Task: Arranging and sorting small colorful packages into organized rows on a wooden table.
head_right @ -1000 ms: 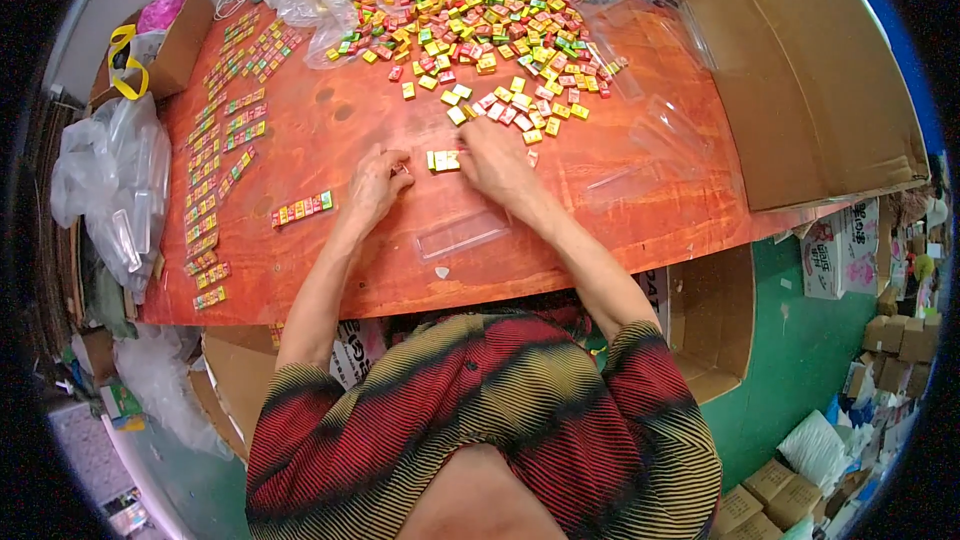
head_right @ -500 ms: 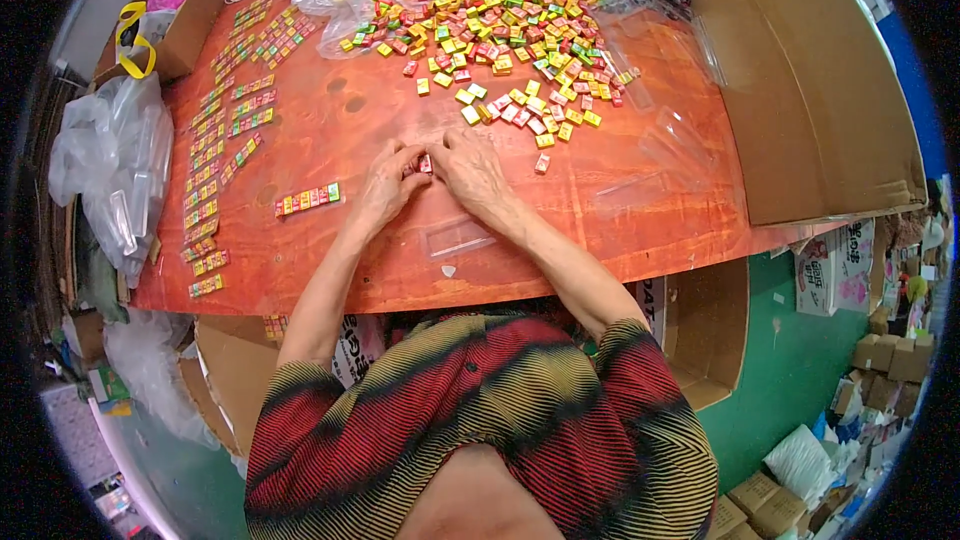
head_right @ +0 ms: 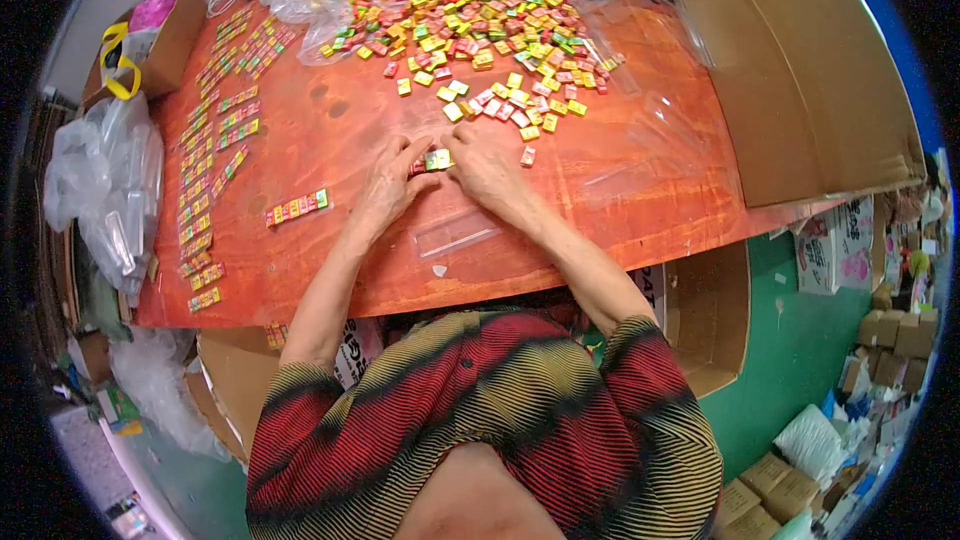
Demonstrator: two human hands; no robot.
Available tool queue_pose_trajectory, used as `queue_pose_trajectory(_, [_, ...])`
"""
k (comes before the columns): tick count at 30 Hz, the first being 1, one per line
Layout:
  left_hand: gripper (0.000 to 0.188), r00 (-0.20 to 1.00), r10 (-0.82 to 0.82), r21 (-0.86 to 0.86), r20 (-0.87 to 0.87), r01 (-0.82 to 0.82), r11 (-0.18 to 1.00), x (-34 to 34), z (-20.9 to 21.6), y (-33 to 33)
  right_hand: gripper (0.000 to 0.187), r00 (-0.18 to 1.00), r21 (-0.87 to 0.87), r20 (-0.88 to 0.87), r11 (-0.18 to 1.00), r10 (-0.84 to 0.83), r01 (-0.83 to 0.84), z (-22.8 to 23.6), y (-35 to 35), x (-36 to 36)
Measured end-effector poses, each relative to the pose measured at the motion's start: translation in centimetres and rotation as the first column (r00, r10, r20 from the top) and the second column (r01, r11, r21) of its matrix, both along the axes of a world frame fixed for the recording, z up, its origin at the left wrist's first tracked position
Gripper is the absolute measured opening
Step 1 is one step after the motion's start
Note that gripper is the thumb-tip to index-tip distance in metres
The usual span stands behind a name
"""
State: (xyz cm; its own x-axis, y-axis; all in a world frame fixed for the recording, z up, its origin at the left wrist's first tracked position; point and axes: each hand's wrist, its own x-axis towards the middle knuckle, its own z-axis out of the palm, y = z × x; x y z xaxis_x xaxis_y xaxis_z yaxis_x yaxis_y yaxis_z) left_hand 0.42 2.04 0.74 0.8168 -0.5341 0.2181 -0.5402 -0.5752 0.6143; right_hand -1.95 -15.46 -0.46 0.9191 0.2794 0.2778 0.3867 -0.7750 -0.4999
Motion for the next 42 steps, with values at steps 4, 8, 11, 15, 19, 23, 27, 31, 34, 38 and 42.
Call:
queue_pose_trajectory(4, [0.043,0.999,0.023,0.061,0.024,-0.024,0.998,0.4,-1.1,-0.5,0.025,1.0,0.032,0.018,0.999,-0.016,0.015,-1.2,0.9,0.0])
queue_pose_trajectory(8, [0.039,0.999,0.046,0.098,0.019,-0.047,0.994,-0.1,-0.5,-0.7,0.019,0.988,0.164,-0.053,0.975,-0.146,0.153,2.6,0.2,-1.9])
queue_pose_trajectory(11, [0.039,0.982,0.01,0.152,0.19,-0.04,0.988,-0.5,0.6,-1.6,0.015,0.953,-0.23,0.039,0.926,-0.3,0.3,1.3,-3.2,-3.3])
queue_pose_trajectory(15, [0.041,0.98,-0.017,0.182,0.198,-0.02,0.983,-0.2,-0.3,-2.0,0.008,0.911,-0.312,0.051,0.86,-0.409,0.404,1.0,-3.4,-3.7])
queue_pose_trajectory(19, [0.04,0.984,-0.004,0.216,0.178,-0.035,0.976,-0.3,-0.7,-2.2,0.009,0.946,-0.207,-0.019,0.927,-0.323,0.312,0.9,-1.3,-3.5])
queue_pose_trajectory(23, [0.037,0.985,-0.007,0.223,0.171,-0.032,0.974,-0.5,0.2,-2.5,0.009,0.941,-0.134,0.063,0.932,-0.332,0.338,1.2,-3.6,-2.1])
queue_pose_trajectory(27, [0.037,0.98,-0.011,0.24,0.197,-0.037,0.97,-0.1,-0.5,-2.3,0.01,0.926,-0.208,0.117,0.903,-0.358,0.376,0.6,-5.3,-1.8])
queue_pose_trajectory(31, [0.035,0.972,-0.049,0.214,0.229,-0.001,0.977,0.1,-0.6,-1.9,0.011,0.926,-0.253,0.089,0.891,-0.366,0.376,0.0,-5.1,-2.9])
queue_pose_trajectory(34, [0.035,0.985,-0.047,0.258,0.164,0.003,0.966,0.1,-0.5,-1.8,0.016,0.901,-0.203,-0.109,0.897,-0.419,0.393,1.0,-4.0,-2.7])
queue_pose_trajectory(38, [0.036,0.985,-0.041,0.218,0.17,0.003,0.976,0.0,-0.3,-2.1,0.02,0.914,-0.116,-0.122,0.92,-0.388,0.375,0.6,-3.8,-2.1])
queue_pose_trajectory(42, [0.035,0.981,-0.016,0.192,0.193,-0.022,0.981,0.0,-0.4,-2.1,0.021,0.928,0.026,-0.11,0.933,-0.355,0.359,2.0,-3.5,-2.8])
